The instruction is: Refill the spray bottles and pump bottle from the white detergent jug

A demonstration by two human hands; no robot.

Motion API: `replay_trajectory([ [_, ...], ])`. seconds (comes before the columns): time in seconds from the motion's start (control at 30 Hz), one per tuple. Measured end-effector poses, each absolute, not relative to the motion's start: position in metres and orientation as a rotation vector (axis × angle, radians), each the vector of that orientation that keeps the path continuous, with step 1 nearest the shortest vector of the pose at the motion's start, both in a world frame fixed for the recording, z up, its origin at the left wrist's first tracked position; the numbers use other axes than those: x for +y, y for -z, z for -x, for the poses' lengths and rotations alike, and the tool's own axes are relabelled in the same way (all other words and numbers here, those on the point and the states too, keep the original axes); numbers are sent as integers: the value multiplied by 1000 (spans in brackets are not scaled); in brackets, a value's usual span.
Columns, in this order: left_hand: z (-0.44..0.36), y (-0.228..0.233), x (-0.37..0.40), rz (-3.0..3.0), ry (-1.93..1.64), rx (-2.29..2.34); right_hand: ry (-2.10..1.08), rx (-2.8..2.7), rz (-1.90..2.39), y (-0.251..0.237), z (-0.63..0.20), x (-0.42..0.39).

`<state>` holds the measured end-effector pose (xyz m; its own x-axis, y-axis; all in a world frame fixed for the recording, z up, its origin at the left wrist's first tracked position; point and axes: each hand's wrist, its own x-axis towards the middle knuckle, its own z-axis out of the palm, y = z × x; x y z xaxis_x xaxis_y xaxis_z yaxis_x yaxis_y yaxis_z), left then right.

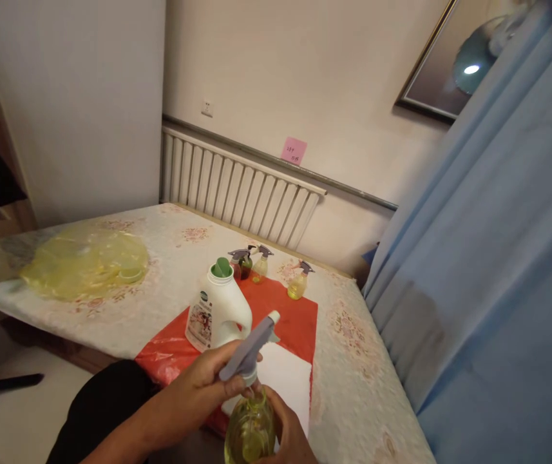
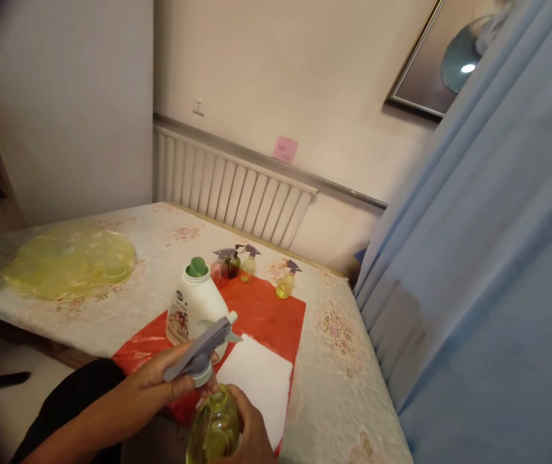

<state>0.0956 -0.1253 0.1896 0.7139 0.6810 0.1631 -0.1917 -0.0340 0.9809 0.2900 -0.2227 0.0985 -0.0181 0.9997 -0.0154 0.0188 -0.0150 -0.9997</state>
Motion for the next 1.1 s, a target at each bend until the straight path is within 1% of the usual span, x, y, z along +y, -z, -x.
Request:
replay_trajectory([
  [0.07, -92, -183, -120, -1240, -904, 418, -1231, -1207, 1265, -93, -292, -220],
  [0.17, -79, -173, -106, -870, -1181, 398, -1185, -1173, 1454, -82, -298, -217],
  [0.27, -59, -155, -87, -649, -1255, 437, -1123, -1158, 1596, -83, -305, -213],
  [0.33, -44, -134, -75, -574, -1231, 477, -1104, -1195, 1604, -97, -308, -207],
  [0.43, -25, -94, -62, -513, -1242, 550, -1036, -1328, 1545, -130, -314, -192],
  [0.57, -5, -47, -50, -417, -1237, 604, -794, -1442, 1579, -173, -322, -166],
  [0.7, 11, -14, -40, -256, -1195, 605, -539, -1591, 1637, -206, -326, -135],
  [0.9, 27, 20, -32, -136, -1074, 517, -238, -1813, 1584, -241, -320, -91],
  [1.03, 27, 25, -27, -151, -1044, 517, -47, -1949, 1561, -251, -316, -67],
  [1.1, 24, 24, -26, -162, -1100, 595, 16, -2011, 1568, -254, -314, -56],
])
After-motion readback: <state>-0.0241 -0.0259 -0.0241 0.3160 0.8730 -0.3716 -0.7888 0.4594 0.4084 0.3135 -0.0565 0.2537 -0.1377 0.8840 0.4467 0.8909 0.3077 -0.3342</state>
